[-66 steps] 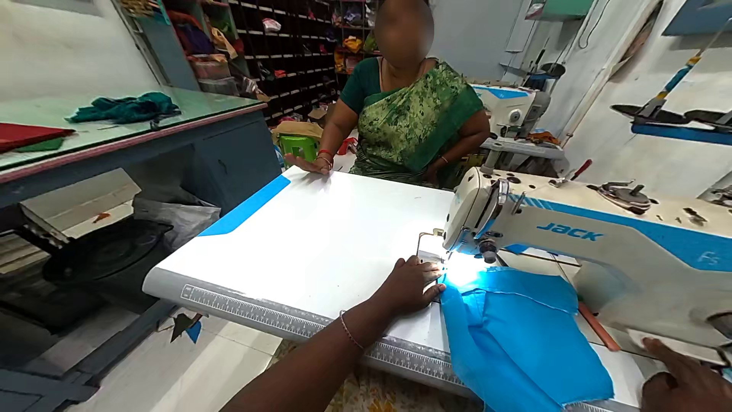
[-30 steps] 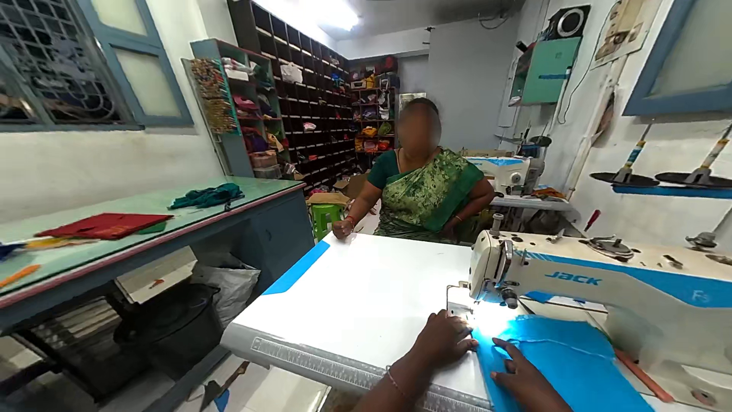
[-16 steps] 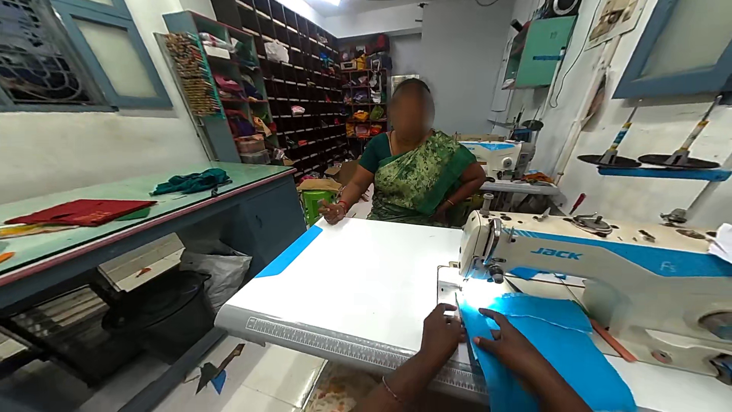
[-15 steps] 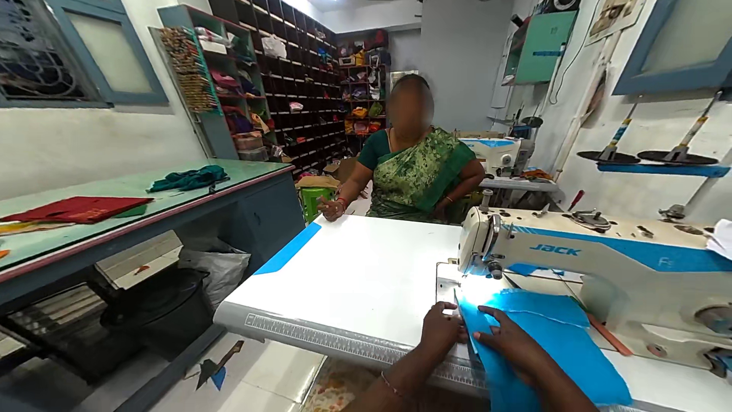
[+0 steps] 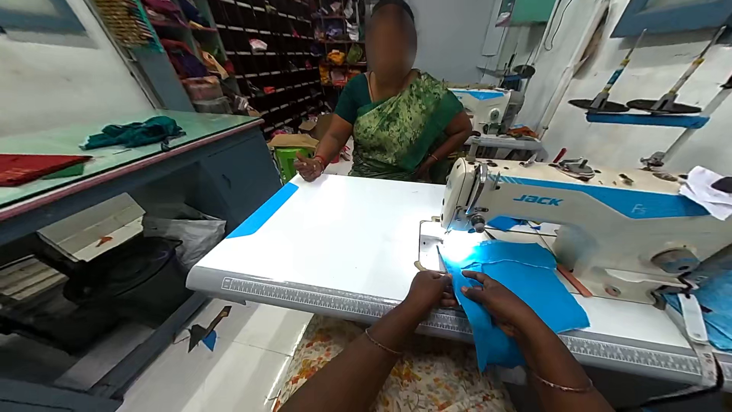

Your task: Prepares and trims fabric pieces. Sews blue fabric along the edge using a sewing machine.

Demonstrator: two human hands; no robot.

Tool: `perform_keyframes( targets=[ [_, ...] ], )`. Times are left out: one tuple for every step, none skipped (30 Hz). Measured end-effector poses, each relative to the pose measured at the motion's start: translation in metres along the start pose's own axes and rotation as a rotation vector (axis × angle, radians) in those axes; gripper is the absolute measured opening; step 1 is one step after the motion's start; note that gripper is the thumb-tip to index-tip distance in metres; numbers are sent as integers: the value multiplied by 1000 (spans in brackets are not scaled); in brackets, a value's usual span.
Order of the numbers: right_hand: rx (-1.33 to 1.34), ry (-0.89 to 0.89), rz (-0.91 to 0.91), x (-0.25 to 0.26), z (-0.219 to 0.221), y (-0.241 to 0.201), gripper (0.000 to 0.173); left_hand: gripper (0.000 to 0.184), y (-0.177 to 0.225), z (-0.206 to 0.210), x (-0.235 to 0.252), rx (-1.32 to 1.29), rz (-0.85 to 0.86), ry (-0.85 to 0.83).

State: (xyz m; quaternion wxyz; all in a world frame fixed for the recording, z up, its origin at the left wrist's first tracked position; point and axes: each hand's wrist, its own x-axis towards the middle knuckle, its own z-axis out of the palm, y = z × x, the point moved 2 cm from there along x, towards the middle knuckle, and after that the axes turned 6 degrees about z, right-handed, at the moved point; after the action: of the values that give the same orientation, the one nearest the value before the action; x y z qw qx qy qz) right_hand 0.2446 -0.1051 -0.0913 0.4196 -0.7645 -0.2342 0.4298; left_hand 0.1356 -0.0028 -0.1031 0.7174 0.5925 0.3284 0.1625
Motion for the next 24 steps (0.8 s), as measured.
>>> perform_keyframes(
  targets=[
    [6,-12,-14,0,1,1,52,34,-2,0,1,32,2,-2],
    [11,-21,-24,-1,3,2,54,33,-3,0,2,63,1,-5],
    [13,-25,-34,-2,4,2,54,32,-3,0,3,87,3,-11],
    [12,-26,-47,-3,5,2,52,31,-3,-1,4,101,4,-18],
    [6,-26,-61,-3,7,3,50,31,-3,-1,4,109,3,-21],
    [-12,-25,-72,-3,8,3,49,31,-3,-1,4,110,1,-21],
    [-38,-27,-80,-3,9,3,50,31,-2,-1,4,103,-3,-19],
    [-62,-27,-83,-3,9,3,52,30,-2,-1,3,93,-7,-12],
    [-78,-20,-80,-3,9,3,54,30,-2,0,3,83,-9,-9],
    [-80,-8,-68,-3,9,3,59,30,-1,0,2,78,-7,-6],
    [-71,0,-47,-4,8,2,66,29,-1,-1,2,74,-4,-8],
    [-61,10,-31,-5,7,0,70,29,1,-1,1,68,-4,-11],
    [-53,30,-30,-7,6,-2,69,29,1,-1,1,59,-7,-9],
    [-54,62,-43,-8,5,-4,63,29,2,-1,1,45,-9,0],
    [-72,108,-71,-9,4,-7,53,28,3,-1,1,31,-5,16],
    [-102,163,-106,-8,3,-10,45,28,4,-3,1,23,7,35],
    [-140,214,-137,-7,2,-14,38,29,4,-6,2,23,27,53],
    [-179,248,-156,-6,1,-17,36,30,4,-9,3,20,47,69],
    [-214,268,-162,-4,1,-20,35,33,6,-12,3,7,54,83],
    [-233,274,-155,-2,1,-22,35,35,8,-12,4,-9,53,101],
    [-241,272,-143,0,2,-23,35,36,13,-11,5,-22,37,121],
    [-234,262,-126,2,4,-24,34,37,18,-9,6,-44,12,137],
    [-219,248,-103,5,6,-24,32,37,20,-8,10,-54,-1,146],
    [-198,229,-75,8,7,-23,31,37,21,-7,13,-57,-2,151]
  ],
)
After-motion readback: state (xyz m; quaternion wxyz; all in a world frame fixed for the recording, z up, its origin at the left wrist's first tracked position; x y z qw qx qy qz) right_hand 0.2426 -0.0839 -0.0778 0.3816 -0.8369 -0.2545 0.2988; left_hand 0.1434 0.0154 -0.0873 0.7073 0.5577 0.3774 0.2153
